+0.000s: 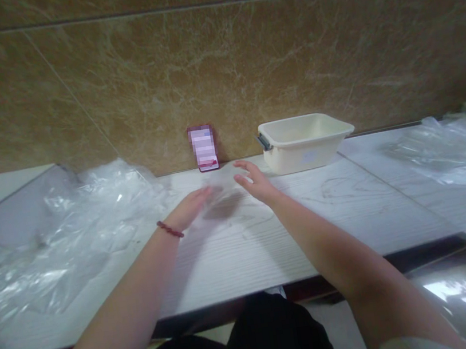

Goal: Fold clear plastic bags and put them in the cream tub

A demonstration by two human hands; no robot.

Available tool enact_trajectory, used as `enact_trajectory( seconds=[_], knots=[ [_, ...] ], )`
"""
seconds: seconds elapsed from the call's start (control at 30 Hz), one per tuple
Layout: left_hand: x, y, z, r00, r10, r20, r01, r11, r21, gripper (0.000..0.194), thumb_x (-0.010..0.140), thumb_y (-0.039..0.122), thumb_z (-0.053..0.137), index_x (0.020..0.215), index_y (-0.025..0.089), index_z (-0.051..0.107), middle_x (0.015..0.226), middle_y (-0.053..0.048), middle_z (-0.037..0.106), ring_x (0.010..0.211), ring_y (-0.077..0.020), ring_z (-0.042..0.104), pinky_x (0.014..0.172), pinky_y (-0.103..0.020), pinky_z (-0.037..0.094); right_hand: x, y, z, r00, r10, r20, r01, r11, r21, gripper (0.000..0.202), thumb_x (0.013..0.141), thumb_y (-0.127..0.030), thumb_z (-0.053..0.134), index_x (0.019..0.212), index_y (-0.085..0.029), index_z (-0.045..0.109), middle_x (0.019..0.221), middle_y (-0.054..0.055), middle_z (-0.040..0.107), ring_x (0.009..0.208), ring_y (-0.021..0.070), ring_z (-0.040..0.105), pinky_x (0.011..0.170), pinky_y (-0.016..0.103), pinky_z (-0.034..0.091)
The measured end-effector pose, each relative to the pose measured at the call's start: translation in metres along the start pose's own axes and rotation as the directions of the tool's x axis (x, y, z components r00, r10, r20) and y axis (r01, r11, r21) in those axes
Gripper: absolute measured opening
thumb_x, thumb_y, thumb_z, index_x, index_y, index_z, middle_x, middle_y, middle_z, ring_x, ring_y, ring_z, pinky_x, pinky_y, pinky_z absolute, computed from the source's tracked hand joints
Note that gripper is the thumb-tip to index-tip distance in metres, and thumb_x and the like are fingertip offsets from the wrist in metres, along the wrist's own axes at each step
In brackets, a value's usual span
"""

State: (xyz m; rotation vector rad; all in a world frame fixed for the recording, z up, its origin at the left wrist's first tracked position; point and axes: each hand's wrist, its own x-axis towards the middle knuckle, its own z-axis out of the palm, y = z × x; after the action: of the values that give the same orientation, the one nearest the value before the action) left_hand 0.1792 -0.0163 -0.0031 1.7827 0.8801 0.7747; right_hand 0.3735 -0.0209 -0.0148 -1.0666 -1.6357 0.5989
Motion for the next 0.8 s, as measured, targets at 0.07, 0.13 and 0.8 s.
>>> enact_trajectory(
  seconds=[0.07, 0.13, 0.8],
  knots=[
    [-0.003, 0.009, -0.005, 1.000, -0.014, -0.024, 0.001, 0.884, -0.468, 0.034, 0.081, 0.031, 0.037, 0.102, 0.011, 0.054, 0.108, -0.011, 0.056, 0.102, -0.0206, 0.049, 0.088, -0.035, 0.037, 0.002, 0.001, 0.001, 0.984, 0.176, -0.004, -0.170, 0.951, 0.257, 0.050, 0.074, -0.057, 0.035, 0.106, -0.021, 0.044, 0.114, 0.007, 0.049, 0.106, 0.0170, 0.044, 0.087, 0.035, 0.035],
    [-0.005, 0.015, -0.008, 0.996, -0.083, -0.024, 0.041, 0.693, -0.720, 0.029, 0.080, 0.026, 0.038, 0.099, 0.010, 0.054, 0.105, -0.011, 0.057, 0.098, -0.0194, 0.052, 0.084, -0.034, 0.041, 0.002, -0.001, 0.001, 0.928, 0.320, 0.189, -0.371, 0.821, 0.435, 0.055, 0.074, -0.062, 0.026, 0.103, -0.021, 0.047, 0.107, 0.008, 0.054, 0.098, 0.0177, 0.051, 0.083, 0.037, 0.039],
    [-0.004, -0.008, -0.016, 0.973, -0.186, 0.134, 0.225, 0.669, -0.708, 0.038, 0.072, 0.004, 0.049, 0.108, 0.016, 0.050, 0.094, -0.009, 0.061, 0.075, -0.0137, 0.060, 0.068, -0.026, 0.047, -0.005, -0.009, 0.004, 0.800, 0.462, 0.383, -0.578, 0.764, 0.287, 0.014, 0.074, -0.024, 0.054, 0.086, -0.017, 0.056, 0.070, 0.003, 0.061, 0.057, 0.0092, 0.058, 0.046, 0.017, 0.045]
  ],
)
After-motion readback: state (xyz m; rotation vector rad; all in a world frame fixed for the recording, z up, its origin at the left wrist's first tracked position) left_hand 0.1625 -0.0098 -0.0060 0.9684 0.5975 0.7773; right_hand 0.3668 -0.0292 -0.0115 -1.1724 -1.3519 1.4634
